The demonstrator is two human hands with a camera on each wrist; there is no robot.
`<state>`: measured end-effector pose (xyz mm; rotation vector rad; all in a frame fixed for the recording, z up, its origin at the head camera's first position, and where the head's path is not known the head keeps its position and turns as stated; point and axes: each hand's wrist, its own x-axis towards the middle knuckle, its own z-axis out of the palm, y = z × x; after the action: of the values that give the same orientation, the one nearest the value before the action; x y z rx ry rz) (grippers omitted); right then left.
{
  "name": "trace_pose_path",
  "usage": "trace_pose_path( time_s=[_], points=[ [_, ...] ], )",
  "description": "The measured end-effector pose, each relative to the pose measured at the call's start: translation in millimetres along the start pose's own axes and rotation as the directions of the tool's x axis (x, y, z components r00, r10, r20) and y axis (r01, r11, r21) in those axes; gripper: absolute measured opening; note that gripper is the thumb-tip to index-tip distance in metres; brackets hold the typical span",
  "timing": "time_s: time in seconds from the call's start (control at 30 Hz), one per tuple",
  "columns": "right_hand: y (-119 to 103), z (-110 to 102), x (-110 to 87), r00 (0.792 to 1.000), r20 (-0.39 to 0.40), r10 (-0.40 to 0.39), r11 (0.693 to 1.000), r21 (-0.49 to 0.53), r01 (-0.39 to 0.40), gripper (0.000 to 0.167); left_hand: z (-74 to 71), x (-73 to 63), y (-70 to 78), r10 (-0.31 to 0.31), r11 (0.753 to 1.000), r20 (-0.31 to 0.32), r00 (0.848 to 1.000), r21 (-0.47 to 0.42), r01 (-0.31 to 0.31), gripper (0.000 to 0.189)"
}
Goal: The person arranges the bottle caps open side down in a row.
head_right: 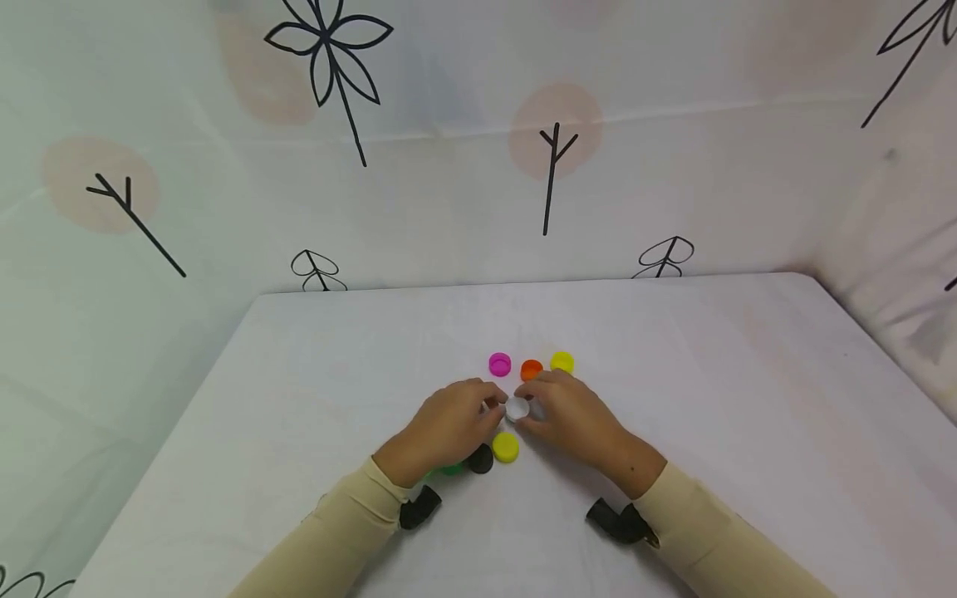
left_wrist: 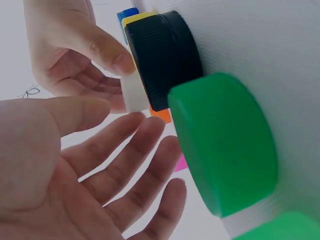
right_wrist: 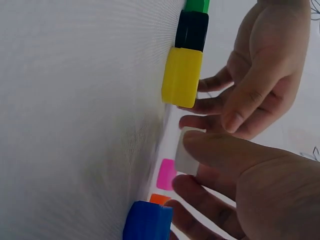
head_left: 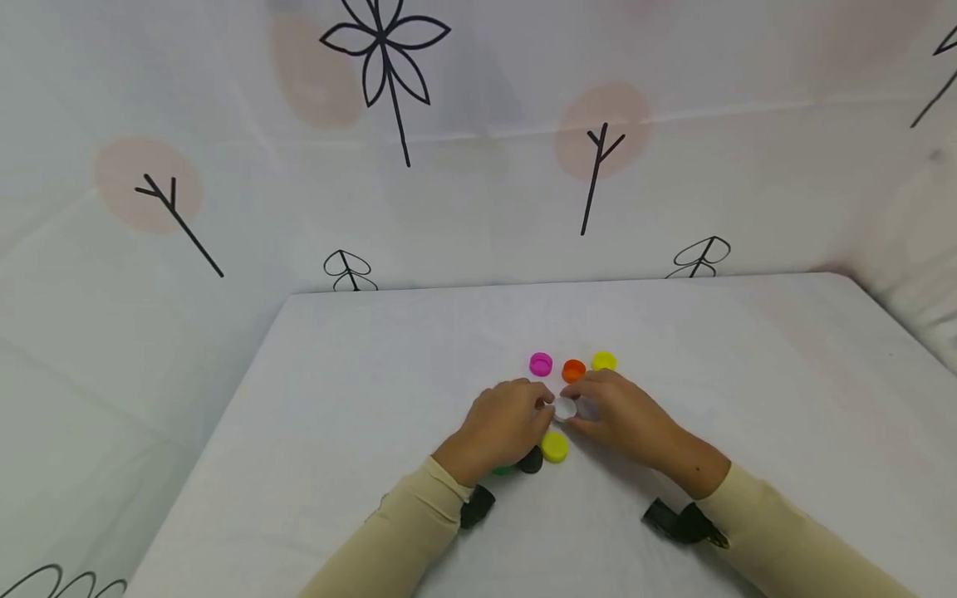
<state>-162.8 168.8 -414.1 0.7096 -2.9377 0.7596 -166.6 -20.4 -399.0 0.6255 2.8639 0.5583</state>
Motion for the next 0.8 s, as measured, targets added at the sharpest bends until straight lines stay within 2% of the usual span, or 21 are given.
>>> trace_pose_path(
  time_s=[0.13, 0.3, 0.57, 0.8],
  points=[
    [-1.2, -0.6, -1.4, 0.999, -0.042, -0.009, 1.000, -0.001, 0.009, 0.036, -2.1, 0.2, 1.6, -0.035, 0.996, -0.025, 0.999, -0.083, 0.033, 0.023],
    [-3.0, -1.2, 0.0, 0.996, -0.093, -0.010, 1.000, 0.002, 0.010, 0.039, -3.4, 0.3, 1.9, -0.052, 0.988, -0.052, 0.997, -0.148, 0.044, 0.022],
    [-2.6, -1.5, 1.4, 0.985, -0.172, -0.029, 0.998, 0.045, 0.037, 0.038, -4.7, -0.2, 2.1, -0.029, 0.979, -0.136, 0.990, -0.202, 0.001, 0.020],
    [-0.2, -0.8, 1.2, 0.981, -0.193, -0.035, 0.993, 0.105, 0.056, 0.040, -6.5, -0.4, 1.7, -0.008, 0.976, -0.189, 0.982, -0.215, -0.033, 0.019]
  ],
)
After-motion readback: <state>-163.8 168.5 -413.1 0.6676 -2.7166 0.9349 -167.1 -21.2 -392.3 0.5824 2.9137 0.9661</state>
